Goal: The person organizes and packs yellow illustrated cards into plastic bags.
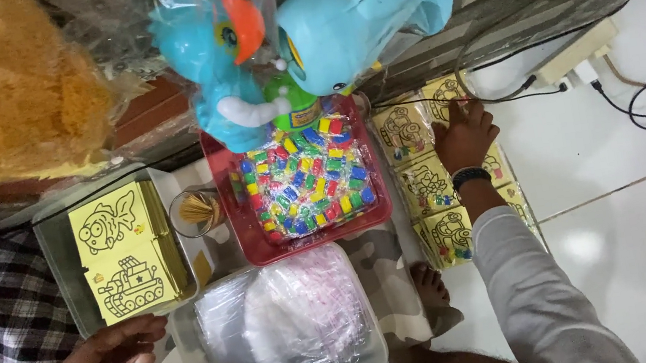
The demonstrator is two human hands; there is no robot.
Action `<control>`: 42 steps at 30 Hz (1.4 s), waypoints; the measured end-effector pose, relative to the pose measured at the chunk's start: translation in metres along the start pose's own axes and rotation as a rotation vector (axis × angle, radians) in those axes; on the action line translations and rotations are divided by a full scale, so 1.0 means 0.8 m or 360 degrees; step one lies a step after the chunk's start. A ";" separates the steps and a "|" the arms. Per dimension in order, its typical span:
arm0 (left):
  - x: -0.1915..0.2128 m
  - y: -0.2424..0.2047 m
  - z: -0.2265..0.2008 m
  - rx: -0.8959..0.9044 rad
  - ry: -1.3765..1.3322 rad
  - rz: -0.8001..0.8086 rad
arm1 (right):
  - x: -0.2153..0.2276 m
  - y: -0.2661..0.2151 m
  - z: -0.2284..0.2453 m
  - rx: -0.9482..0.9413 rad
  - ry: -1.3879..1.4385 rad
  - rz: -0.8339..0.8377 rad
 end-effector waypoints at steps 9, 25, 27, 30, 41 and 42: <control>-0.003 -0.009 -0.015 -0.0366 0.0029 0.0081 | 0.020 -0.004 -0.016 0.0068 0.0018 0.0187; -0.143 -0.024 0.120 -0.1070 0.1049 0.0507 | 0.496 0.128 0.172 0.0344 0.0892 0.0643; -0.137 -0.031 0.117 -0.1068 0.1111 0.0587 | 0.548 0.109 0.225 0.0858 0.1079 0.0401; -0.122 -0.043 0.111 -0.1065 0.1098 0.0562 | 0.562 0.046 0.287 0.1001 0.1285 0.0403; -0.048 -0.042 0.085 -0.1000 0.1020 0.0629 | 0.374 -0.123 0.360 0.1087 0.0235 0.1338; -0.043 -0.037 0.084 -0.0976 0.1070 0.0594 | 0.367 -0.129 0.361 0.1061 0.0214 0.1343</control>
Point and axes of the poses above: each hand's wrist, its own y-axis towards the middle knuckle, its own x-axis out of the back of the hand, z = x × y, the point moved 1 cm from there along y, towards the middle knuckle, and after that the axes turned 10 degrees about -z, right-handed, at the moved point
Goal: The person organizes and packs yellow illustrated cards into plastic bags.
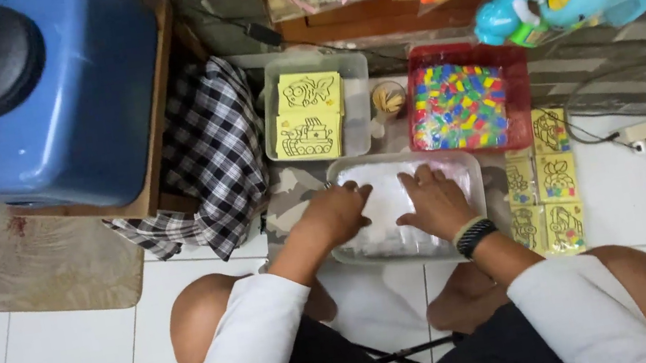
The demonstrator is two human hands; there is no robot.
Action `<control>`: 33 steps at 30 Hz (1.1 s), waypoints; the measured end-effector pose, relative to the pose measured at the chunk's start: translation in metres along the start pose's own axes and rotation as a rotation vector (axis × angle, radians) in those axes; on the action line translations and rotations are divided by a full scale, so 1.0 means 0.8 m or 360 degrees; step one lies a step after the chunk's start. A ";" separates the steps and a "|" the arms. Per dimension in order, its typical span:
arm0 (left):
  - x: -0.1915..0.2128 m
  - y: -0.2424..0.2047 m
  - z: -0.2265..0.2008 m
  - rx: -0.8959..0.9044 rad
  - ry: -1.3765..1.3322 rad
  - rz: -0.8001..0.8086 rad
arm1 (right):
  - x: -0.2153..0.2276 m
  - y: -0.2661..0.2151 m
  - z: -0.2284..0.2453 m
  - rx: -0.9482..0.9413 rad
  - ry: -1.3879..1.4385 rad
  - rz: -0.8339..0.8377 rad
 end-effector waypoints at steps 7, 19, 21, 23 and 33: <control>0.008 -0.001 0.007 0.0015 0.0003 -0.0169 | -0.041 0.010 -0.029 0.0116 -0.0107 -0.0360; 0.016 0.015 -0.023 -0.0154 -0.0124 -0.0481 | 0.053 -0.022 -0.015 0.0369 0.1012 -0.0689; 0.024 0.016 -0.021 -0.0015 -0.0414 -0.0607 | 0.072 -0.027 -0.021 0.0107 0.1072 -0.0757; 0.035 0.010 -0.022 -0.0044 -0.0631 -0.0700 | 0.095 -0.034 -0.023 -0.0013 0.1168 -0.0708; 0.039 0.003 -0.030 -0.0200 -0.1878 -0.0495 | 0.101 -0.030 -0.047 -0.0180 0.2088 -0.0537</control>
Point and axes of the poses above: each hand's wrist, its own y-axis towards the middle knuckle, its own x-axis out of the back of the hand, z = x × y, the point moved 1 cm from there along y, towards the middle knuckle, and after that the axes turned 10 degrees about -z, right-handed, at the moved point
